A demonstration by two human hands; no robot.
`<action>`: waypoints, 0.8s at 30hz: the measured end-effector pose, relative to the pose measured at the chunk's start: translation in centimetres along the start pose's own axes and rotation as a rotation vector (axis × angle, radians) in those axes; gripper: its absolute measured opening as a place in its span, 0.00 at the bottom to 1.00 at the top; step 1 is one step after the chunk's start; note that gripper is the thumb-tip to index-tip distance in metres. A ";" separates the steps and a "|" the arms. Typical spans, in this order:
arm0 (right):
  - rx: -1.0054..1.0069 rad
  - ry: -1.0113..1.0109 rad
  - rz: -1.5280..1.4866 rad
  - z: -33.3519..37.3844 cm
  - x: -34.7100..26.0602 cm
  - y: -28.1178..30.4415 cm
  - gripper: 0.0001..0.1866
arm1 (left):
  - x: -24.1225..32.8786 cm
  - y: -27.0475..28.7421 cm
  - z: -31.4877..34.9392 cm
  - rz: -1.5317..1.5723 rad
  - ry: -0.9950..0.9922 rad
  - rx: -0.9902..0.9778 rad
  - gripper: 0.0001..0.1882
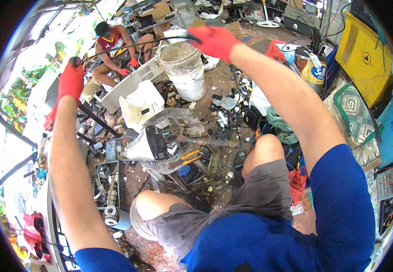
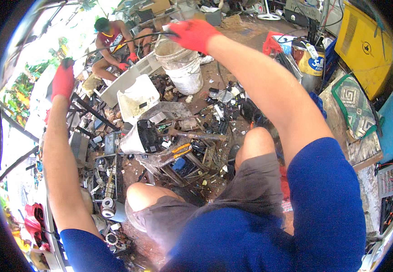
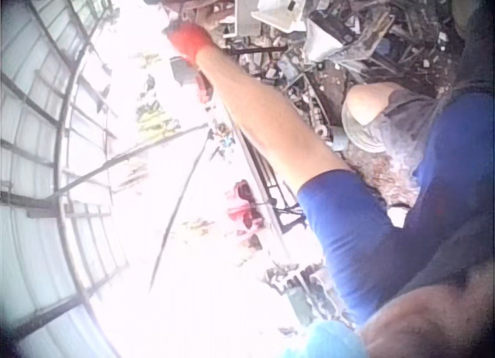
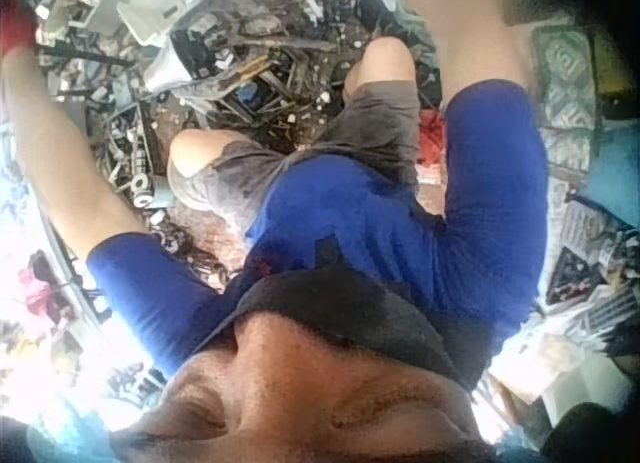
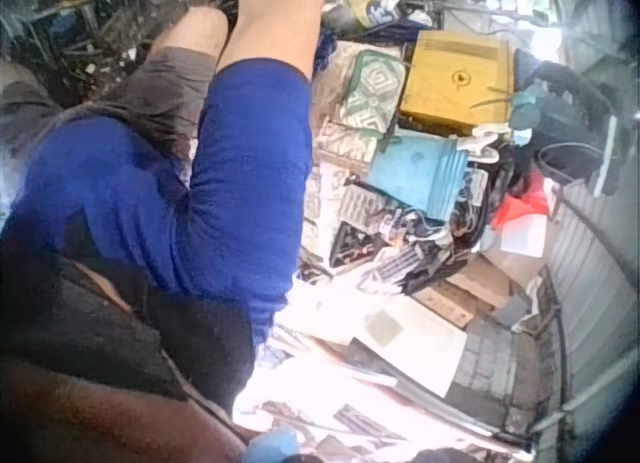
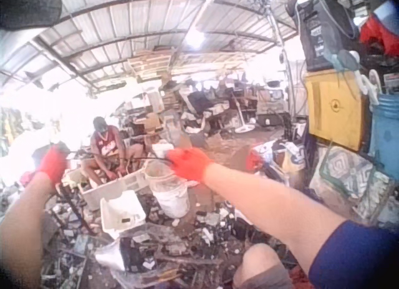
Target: The person disassembles various electronic components using pliers and a screwdriver. They strip wires from a green circuit board, remove a red battery pack, and dismantle a black plastic casing to extract internal parts.
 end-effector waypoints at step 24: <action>-0.026 -1.371 -1.787 24.7 7.6 -12.7 0.10 | -25.3 -0.2 21.9 0.836 0.723 -0.580 0.17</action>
Point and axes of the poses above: each hand's wrist, its own z-axis away from the middle knuckle, its own y-axis out of the back of the hand, x = y × z, the point moved 10 cm from there along -z, towards the middle knuckle, and after that the axes turned 11 degrees about -z, right-handed, at the moved point
